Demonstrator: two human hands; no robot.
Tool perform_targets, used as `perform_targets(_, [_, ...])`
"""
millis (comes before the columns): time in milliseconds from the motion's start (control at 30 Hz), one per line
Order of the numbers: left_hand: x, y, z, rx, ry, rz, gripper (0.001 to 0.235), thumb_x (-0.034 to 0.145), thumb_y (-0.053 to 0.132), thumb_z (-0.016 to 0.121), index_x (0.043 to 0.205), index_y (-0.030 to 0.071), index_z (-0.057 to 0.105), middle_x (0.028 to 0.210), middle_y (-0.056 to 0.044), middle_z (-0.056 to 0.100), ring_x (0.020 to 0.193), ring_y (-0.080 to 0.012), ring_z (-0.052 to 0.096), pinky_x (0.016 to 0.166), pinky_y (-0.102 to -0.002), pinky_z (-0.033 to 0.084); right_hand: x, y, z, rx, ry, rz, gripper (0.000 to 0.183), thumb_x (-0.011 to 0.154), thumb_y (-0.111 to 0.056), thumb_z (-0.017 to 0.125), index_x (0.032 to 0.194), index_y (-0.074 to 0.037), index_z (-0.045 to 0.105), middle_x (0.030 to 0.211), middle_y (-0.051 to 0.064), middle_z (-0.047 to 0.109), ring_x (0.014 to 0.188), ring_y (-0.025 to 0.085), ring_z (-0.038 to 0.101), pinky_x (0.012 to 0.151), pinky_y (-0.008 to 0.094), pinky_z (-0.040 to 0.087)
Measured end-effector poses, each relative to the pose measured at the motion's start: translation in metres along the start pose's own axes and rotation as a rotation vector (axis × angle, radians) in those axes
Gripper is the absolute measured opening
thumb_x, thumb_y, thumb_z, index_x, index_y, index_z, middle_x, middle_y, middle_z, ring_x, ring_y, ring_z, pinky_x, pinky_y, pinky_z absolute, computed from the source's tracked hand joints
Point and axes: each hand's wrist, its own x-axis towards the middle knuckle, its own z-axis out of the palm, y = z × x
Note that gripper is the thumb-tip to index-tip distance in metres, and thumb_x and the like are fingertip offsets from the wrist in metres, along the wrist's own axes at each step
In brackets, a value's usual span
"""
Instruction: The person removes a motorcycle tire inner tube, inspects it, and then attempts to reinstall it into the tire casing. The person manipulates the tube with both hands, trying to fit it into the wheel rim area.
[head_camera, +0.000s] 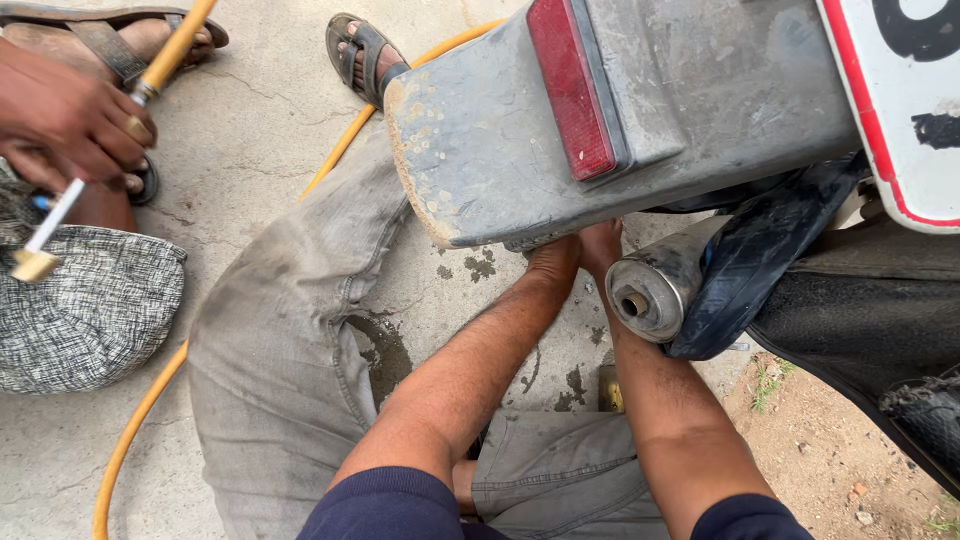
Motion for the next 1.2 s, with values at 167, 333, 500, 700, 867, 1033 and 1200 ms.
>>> perform_targets(167, [0.015,-0.008,0.024,-0.284,0.214,-0.199,0.051,0.083,0.025,0.061,0.13,0.005,0.064,0.134,-0.013,0.062,0.129,-0.0305,0.052,0.107,-0.049,0.035,-0.032,-0.039,-0.022,0.063,0.175,0.153,0.037,0.102,-0.019,0.058,0.137,-0.007,0.061,0.146,0.018,0.056,0.139,0.04,0.049,0.116,0.047,0.043])
perform_targets(333, [-0.018,-0.019,-0.016,-0.377,0.226,-0.117,0.063,0.084,0.03,0.055,0.141,0.004,0.057,0.145,-0.016,0.055,0.138,-0.032,0.045,0.114,-0.049,0.024,-0.058,-0.077,-0.032,1.103,0.333,0.457,0.046,0.106,-0.028,0.047,0.143,-0.001,0.052,0.144,0.018,0.055,0.133,0.034,0.053,0.108,0.043,0.042])
perform_targets(500, [-0.131,-0.048,-0.087,-0.19,-0.153,0.221,0.056,0.102,0.029,0.05,0.148,-0.003,0.053,0.152,-0.023,0.05,0.146,-0.0395,0.038,0.126,-0.059,0.01,-0.075,-0.113,-0.061,0.944,0.432,0.279,0.057,0.111,-0.043,0.038,0.146,0.001,0.048,0.144,0.021,0.055,0.133,0.031,0.052,0.112,0.042,0.038])
perform_targets(700, [-0.178,-0.108,-0.14,0.269,0.148,0.055,0.066,0.092,0.033,0.048,0.147,-0.004,0.046,0.161,-0.022,0.032,0.151,-0.0361,0.023,0.12,-0.053,0.002,-0.067,-0.133,-0.073,1.052,0.538,0.306,0.066,0.11,-0.055,0.03,0.144,0.0,0.045,0.141,0.018,0.051,0.128,0.027,0.053,0.106,0.042,0.043])
perform_targets(867, [-0.142,-0.11,-0.134,0.355,0.105,0.129,0.069,0.095,0.038,0.049,0.152,0.0,0.044,0.161,-0.018,0.037,0.149,-0.0361,0.028,0.12,-0.053,0.008,-0.088,-0.149,-0.082,1.311,0.516,0.288,0.067,0.109,-0.061,0.028,0.138,-0.005,0.052,0.134,0.014,0.06,0.122,0.021,0.059,0.099,0.036,0.049])
perform_targets(1033, [-0.136,-0.078,-0.136,0.432,-0.038,0.18,0.062,0.101,0.035,0.054,0.156,0.007,0.047,0.158,-0.014,0.048,0.148,-0.0374,0.036,0.121,-0.057,0.017,-0.114,-0.165,-0.098,1.328,0.502,0.28,0.076,0.107,-0.064,0.033,0.152,-0.004,0.039,0.146,0.014,0.05,0.134,0.025,0.05,0.111,0.041,0.041])
perform_targets(1200, [-0.152,-0.065,-0.131,0.553,-0.174,0.247,0.067,0.098,0.042,0.051,0.154,0.008,0.04,0.165,-0.015,0.03,0.152,-0.0385,0.021,0.12,-0.056,0.008,-0.098,-0.149,-0.102,1.209,0.29,0.213,0.081,0.108,-0.066,0.029,0.158,-0.003,0.034,0.155,0.016,0.042,0.144,0.028,0.043,0.118,0.042,0.035])
